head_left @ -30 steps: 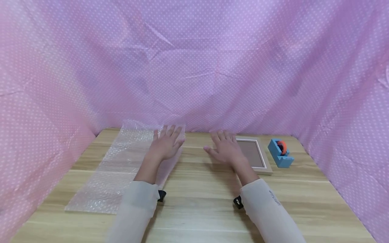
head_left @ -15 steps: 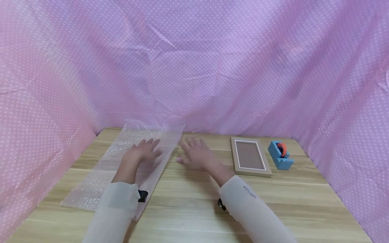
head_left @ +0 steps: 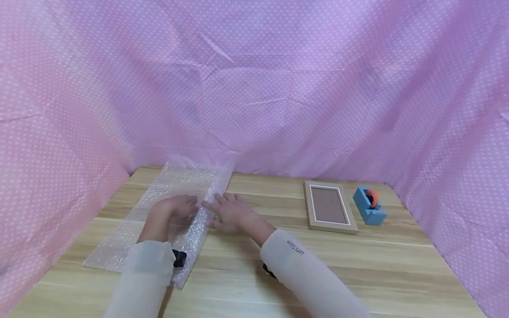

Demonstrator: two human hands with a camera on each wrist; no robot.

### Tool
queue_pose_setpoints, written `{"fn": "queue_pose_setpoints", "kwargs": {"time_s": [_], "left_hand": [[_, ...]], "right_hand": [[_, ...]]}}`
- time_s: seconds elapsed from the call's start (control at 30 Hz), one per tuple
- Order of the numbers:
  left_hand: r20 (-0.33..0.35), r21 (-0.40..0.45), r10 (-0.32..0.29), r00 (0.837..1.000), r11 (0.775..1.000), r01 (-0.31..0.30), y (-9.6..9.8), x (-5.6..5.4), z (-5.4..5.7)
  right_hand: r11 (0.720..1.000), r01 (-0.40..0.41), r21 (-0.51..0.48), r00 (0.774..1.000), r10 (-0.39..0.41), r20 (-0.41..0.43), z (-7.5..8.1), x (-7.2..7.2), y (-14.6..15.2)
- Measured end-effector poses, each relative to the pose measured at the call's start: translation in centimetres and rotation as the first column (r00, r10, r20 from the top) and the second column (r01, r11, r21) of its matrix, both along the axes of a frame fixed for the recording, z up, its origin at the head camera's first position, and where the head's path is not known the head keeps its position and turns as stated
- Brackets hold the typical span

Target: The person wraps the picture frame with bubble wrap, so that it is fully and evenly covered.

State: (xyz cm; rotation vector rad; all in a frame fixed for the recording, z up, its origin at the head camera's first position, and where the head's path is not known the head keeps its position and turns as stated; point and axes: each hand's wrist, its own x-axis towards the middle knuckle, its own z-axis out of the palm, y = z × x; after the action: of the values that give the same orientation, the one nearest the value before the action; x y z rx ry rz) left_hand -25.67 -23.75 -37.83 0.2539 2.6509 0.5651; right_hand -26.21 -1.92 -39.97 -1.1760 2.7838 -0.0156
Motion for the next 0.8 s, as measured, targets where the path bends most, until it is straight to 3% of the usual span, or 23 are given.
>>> {"fn": "queue_pose_setpoints", "kwargs": {"time_s": [0.2, 0.4, 0.5, 0.6, 0.8], "left_hand": [[-0.002, 0.029, -0.048, 0.999, 0.998, 0.048, -1.9, 0.4, 0.0], [-0.078, -0.096, -0.165, 0.983, 0.983, 0.157, -3.8, 1.1, -0.1], [-0.070, -0.101, -0.139, 0.988, 0.986, 0.131, -4.2, 1.6, 0.0], [-0.091, -0.131, -0.153, 0.984, 0.981, 0.140, -4.3, 2.1, 0.0], [-0.150, -0.225, -0.299, 0.942, 0.938, 0.262, -4.3, 2.7, -0.1]], "right_hand": [[0.997, 0.014, 0.082, 1.000, -0.014, -0.002, -0.5, -0.1, 0.4], [0.995, 0.012, 0.102, 1.000, -0.013, 0.009, -0.8, -0.5, 1.4], [0.995, 0.032, 0.096, 0.999, -0.036, 0.031, -0.7, -0.8, 2.0], [0.995, 0.057, 0.079, 0.998, -0.059, 0.028, -0.4, -0.9, 2.8], [0.997, 0.075, 0.030, 0.997, -0.075, 0.011, 0.3, -1.1, 4.6]]}}
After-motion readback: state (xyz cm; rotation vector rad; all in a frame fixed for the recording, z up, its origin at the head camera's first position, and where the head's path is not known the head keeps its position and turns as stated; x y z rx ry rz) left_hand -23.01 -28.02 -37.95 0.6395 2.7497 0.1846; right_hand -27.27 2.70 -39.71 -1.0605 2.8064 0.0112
